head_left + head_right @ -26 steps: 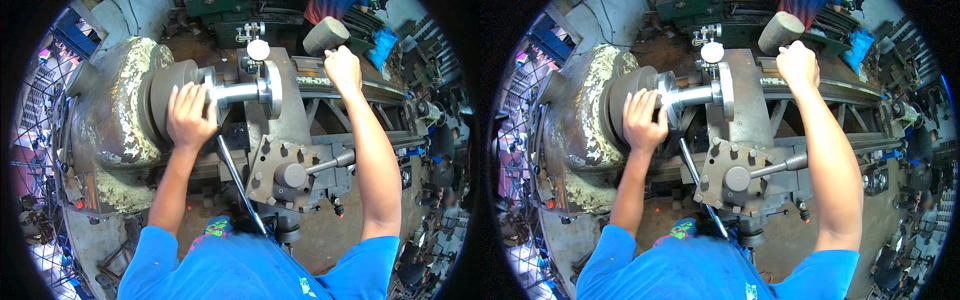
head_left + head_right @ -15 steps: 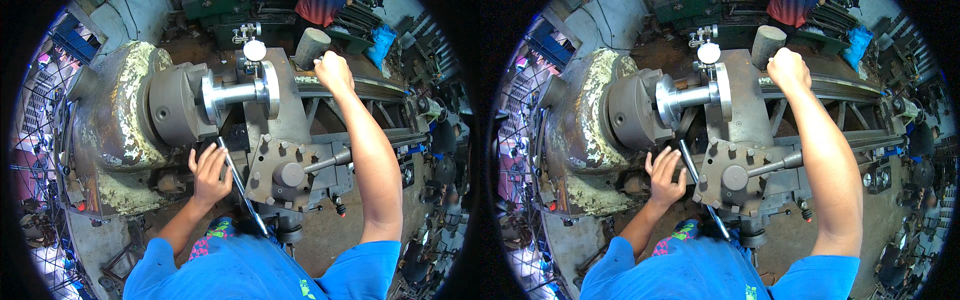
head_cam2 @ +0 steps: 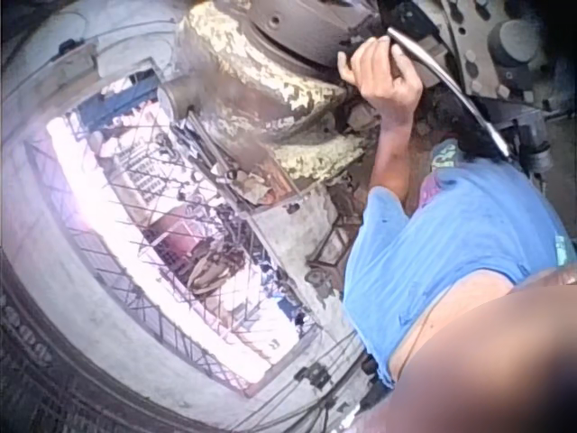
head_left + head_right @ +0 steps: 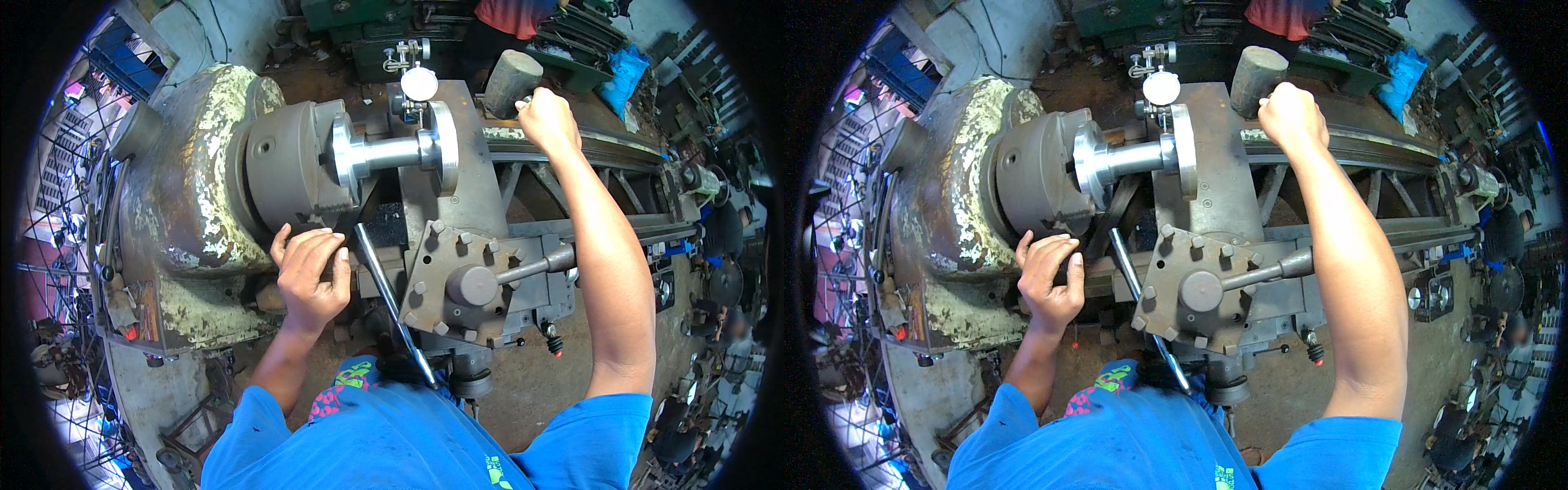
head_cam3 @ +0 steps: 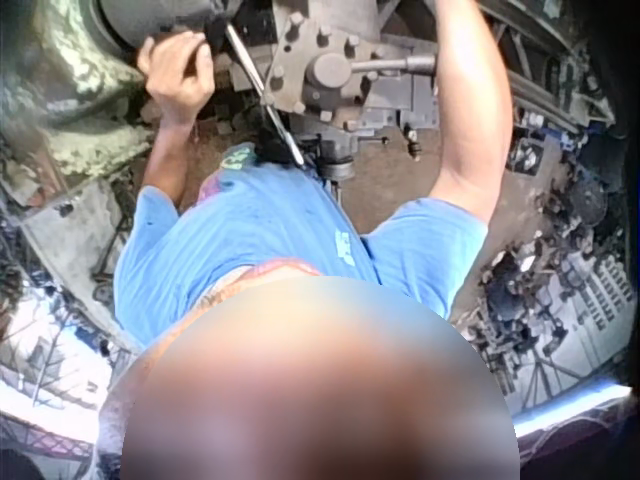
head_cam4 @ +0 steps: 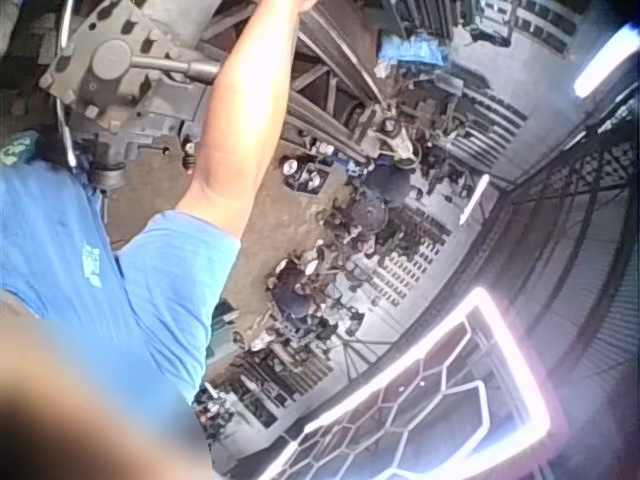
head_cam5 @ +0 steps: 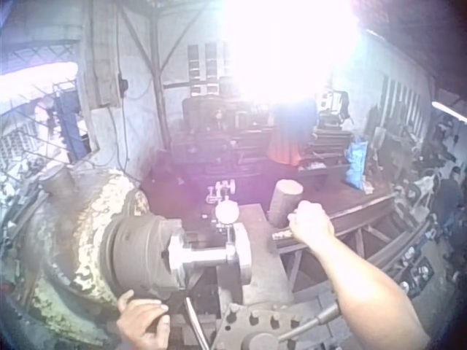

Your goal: The person uses a rubber mallet to tap a metal shaft mounted in a lathe chuck, repeatedly rotating the chuck by hand to check alignment. The person then uses a long metal bar to tighten the chuck jaws around the shaft.

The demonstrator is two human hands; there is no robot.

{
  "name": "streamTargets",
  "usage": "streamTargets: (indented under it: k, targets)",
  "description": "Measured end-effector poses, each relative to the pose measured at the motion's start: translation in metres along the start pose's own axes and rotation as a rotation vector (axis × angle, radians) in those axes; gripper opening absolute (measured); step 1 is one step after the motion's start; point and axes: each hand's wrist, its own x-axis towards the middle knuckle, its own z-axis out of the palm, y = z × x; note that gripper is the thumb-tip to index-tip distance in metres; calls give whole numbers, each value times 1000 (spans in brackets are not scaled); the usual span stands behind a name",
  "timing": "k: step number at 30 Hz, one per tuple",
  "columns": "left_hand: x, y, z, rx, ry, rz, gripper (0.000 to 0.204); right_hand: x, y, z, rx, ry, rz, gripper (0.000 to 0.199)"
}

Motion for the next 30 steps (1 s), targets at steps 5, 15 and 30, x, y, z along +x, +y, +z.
streamTargets:
  k: [5, 15, 30]
  targets:
    - [12, -3, -1, 22, 27, 16, 14, 0, 0, 1, -13, -6, -11, 35]
    - [45, -8, -5, 67, 133, 44, 12, 3, 2, 2, -20, -12, -13, 34]
    - [185, -67, 16, 89, 136, 31, 21, 5, 2, 6, -66, -52, -29, 36]
